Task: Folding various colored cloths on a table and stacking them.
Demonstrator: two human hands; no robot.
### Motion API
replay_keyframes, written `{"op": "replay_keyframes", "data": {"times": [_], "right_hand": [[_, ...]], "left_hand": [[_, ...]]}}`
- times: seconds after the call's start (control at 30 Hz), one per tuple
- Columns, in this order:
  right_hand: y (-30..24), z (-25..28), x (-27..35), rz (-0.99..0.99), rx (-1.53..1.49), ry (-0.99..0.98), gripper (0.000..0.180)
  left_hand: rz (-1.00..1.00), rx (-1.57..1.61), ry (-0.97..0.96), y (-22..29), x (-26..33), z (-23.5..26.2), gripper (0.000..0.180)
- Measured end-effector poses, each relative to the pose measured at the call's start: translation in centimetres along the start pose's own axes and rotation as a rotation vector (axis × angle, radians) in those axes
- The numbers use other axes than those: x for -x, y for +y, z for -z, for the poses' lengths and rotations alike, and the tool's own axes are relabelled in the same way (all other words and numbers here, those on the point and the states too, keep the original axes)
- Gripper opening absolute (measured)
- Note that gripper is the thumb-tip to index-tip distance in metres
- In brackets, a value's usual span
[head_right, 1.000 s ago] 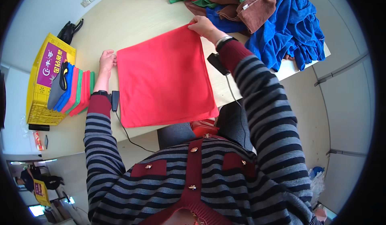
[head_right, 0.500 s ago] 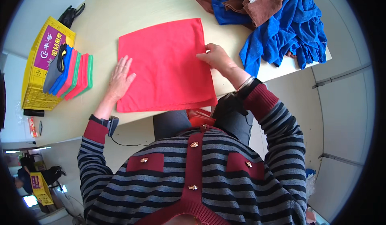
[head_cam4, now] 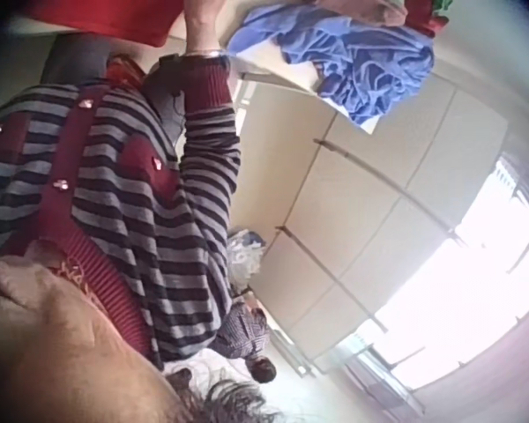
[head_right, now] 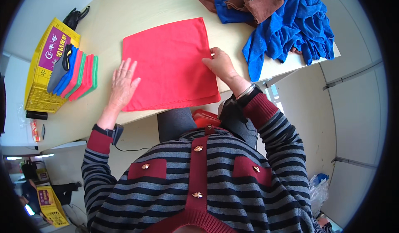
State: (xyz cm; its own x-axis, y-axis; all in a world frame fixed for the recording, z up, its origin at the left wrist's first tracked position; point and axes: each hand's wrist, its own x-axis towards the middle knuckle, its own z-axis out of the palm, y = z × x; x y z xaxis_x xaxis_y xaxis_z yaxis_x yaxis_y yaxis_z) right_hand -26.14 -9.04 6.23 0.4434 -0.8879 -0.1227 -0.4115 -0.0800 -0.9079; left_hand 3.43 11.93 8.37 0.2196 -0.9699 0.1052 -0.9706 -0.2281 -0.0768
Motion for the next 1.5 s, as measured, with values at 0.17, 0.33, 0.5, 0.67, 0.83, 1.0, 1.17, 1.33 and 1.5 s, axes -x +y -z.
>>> {"op": "replay_keyframes", "data": {"times": [0.17, 0.33, 0.5, 0.67, 0.83, 1.0, 1.17, 1.33, 1.5], "right_hand": [[-0.1, 0.0, 5.2, 0.048, 0.029, 0.028, 0.048], [0.6, 1.3, 7.8, 0.126, 0.053, -0.009, 0.052], [0.7, 1.4, 10.3, 0.136, 0.004, -0.023, 0.05], [1.9, 2.5, 11.9, 0.166, -0.031, -0.177, 0.043], [3.2, 4.1, 12.8, 0.003, -0.322, -0.358, 0.037], [3.5, 4.0, 13.5, 0.033, -0.196, -0.238, 0.032], [3.7, 3.1, 13.7, -0.086, -0.211, -0.323, 0.028], [4.9, 2.4, 13.0, -0.134, -0.312, -0.386, 0.024], [5.1, 2.9, 13.1, -0.337, -0.538, -0.414, 0.023]], "left_hand": [[-0.093, 0.175, -0.043, 3.4, 3.1, -1.1, 0.063], [-0.063, 0.182, 0.005, 2.4, 5.3, -2.0, 0.066], [-0.054, 0.202, 0.049, 3.9, 7.3, -2.2, 0.07], [-0.246, 0.201, 0.06, 6.4, 9.4, -0.6, 0.07], [-0.22, 0.237, 0.217, 6.2, 10.7, -1.4, 0.058], [-0.142, 0.425, 0.372, 6.9, 10.6, -1.5, 0.04], [-0.384, 0.357, 0.445, 13.5, 6.7, 0.7, 0.032], [-0.58, 0.29, 0.506, 18.3, 2.9, -0.6, 0.031], [-0.567, 0.399, 0.546, 19.1, 2.2, -1.4, 0.03]]}}
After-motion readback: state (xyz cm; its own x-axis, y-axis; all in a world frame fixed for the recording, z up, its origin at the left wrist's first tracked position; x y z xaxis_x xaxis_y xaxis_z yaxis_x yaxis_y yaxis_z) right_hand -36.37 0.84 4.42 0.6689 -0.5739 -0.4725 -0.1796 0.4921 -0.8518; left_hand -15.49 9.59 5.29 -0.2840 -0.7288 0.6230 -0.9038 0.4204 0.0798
